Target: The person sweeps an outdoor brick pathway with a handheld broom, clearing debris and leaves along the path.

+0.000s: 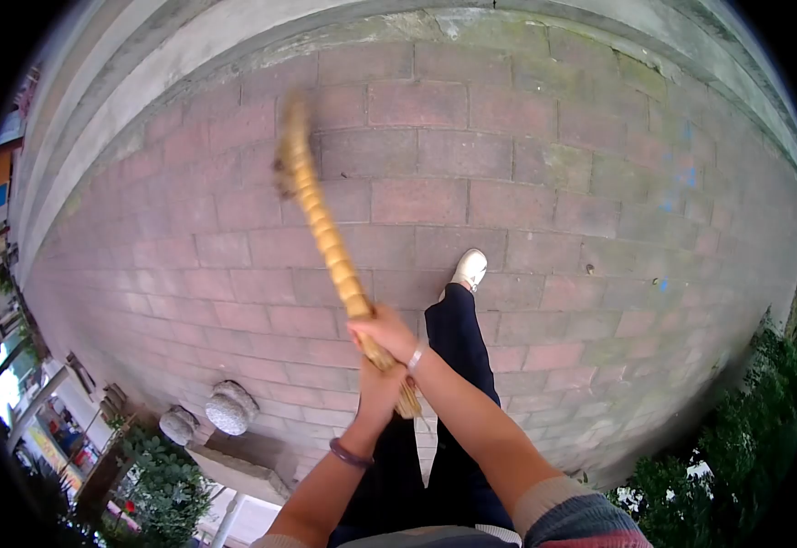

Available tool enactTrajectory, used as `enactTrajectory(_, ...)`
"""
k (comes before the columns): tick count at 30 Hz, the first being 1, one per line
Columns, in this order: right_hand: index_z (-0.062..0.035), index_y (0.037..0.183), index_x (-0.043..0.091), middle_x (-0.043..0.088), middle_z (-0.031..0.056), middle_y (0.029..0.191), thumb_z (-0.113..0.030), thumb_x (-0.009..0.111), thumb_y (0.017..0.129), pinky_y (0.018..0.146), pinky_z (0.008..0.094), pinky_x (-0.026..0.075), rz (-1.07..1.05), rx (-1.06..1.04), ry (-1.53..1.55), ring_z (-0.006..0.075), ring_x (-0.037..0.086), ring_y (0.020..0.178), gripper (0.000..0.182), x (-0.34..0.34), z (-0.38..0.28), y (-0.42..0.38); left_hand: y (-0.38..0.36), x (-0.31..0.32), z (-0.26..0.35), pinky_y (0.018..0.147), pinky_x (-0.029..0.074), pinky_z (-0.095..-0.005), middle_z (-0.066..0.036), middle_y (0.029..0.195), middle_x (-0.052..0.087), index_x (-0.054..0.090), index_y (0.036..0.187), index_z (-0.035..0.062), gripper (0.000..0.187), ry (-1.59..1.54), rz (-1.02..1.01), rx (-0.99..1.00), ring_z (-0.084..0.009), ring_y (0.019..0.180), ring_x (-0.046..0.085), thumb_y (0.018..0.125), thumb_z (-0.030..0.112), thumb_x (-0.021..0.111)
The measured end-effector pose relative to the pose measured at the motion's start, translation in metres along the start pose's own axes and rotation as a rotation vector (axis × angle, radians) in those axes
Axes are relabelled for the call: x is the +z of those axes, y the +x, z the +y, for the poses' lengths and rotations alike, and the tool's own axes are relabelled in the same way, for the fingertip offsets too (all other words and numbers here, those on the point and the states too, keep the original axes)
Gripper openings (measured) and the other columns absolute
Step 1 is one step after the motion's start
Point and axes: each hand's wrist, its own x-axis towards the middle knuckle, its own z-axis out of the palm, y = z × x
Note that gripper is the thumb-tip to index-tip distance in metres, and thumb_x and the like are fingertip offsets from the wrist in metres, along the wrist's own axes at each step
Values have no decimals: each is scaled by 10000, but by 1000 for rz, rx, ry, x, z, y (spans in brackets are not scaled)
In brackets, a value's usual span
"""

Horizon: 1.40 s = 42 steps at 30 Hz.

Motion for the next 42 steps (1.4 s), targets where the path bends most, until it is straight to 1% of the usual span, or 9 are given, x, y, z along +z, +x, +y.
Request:
enactTrajectory(4,-21,780,557,555,28,634,-135,637,745,497,247,460,-43,88,9,117,533,520,143,-42,-34,30,41,44,20,459,486,-266,-69,668,554,487,886,-3,155,-111,-25,-55,-152,512,562,732,-1,509)
enactTrajectory(9,-5,852,553,574,61,683,-108,609,758,502,252,477,554,-98,292,130,557,555,151,-177,-104,-92,53,182,13,475,514,-304,-100,657,575,508,798,-39,158,684,-562,-2,-192,537,616,687,53,573)
enactTrajectory(13,4,902,507,533,58,703,-86,568,794,512,267,469,870,-429,470,141,522,565,154,-226,-157,-137,68,261,69,432,484,-318,-108,600,555,484,798,-55,227,467,-913,-310,-201,511,606,677,91,609)
enactTrajectory(17,5,979,461,501,65,749,-91,544,826,558,280,474,867,-646,689,149,507,625,199,-201,-192,-143,70,270,102,431,476,-317,-132,610,567,445,853,-50,295,895,-889,101,-209,494,600,665,103,614)
enactTrajectory(22,6,1044,507,530,37,868,-175,608,836,692,246,438,1356,-542,-406,116,508,745,294,-224,-198,-94,89,232,101,685,487,-433,-279,781,584,427,919,-81,424,936,-679,96,-405,759,598,645,170,631)
enactTrajectory(25,2,1107,506,559,33,909,-137,606,837,720,236,437,1641,-856,-1037,108,521,800,320,-204,-272,-75,110,212,151,695,484,-454,-288,810,574,401,927,-87,414,847,-594,-312,-418,778,588,664,153,614)
enactTrajectory(29,14,1047,553,588,46,890,-50,588,823,697,230,452,989,-740,-89,122,548,740,235,-186,-338,13,139,172,151,701,484,-461,-289,836,567,392,952,-71,416,1087,-679,-44,-416,804,583,683,158,612)
enactTrajectory(35,22,913,594,565,19,692,-56,597,797,540,222,427,967,-383,-183,89,519,623,140,-224,-326,240,191,160,204,697,484,-461,-258,891,566,411,977,-35,417,1118,-837,-195,-403,772,595,698,201,610)
enactTrajectory(42,-29,958,617,654,97,826,-219,671,727,705,311,483,1077,-222,-743,201,619,781,305,-274,-329,414,250,135,187,578,504,-433,-231,828,584,406,1026,-47,458,1161,-980,-313,-366,634,608,685,189,603)
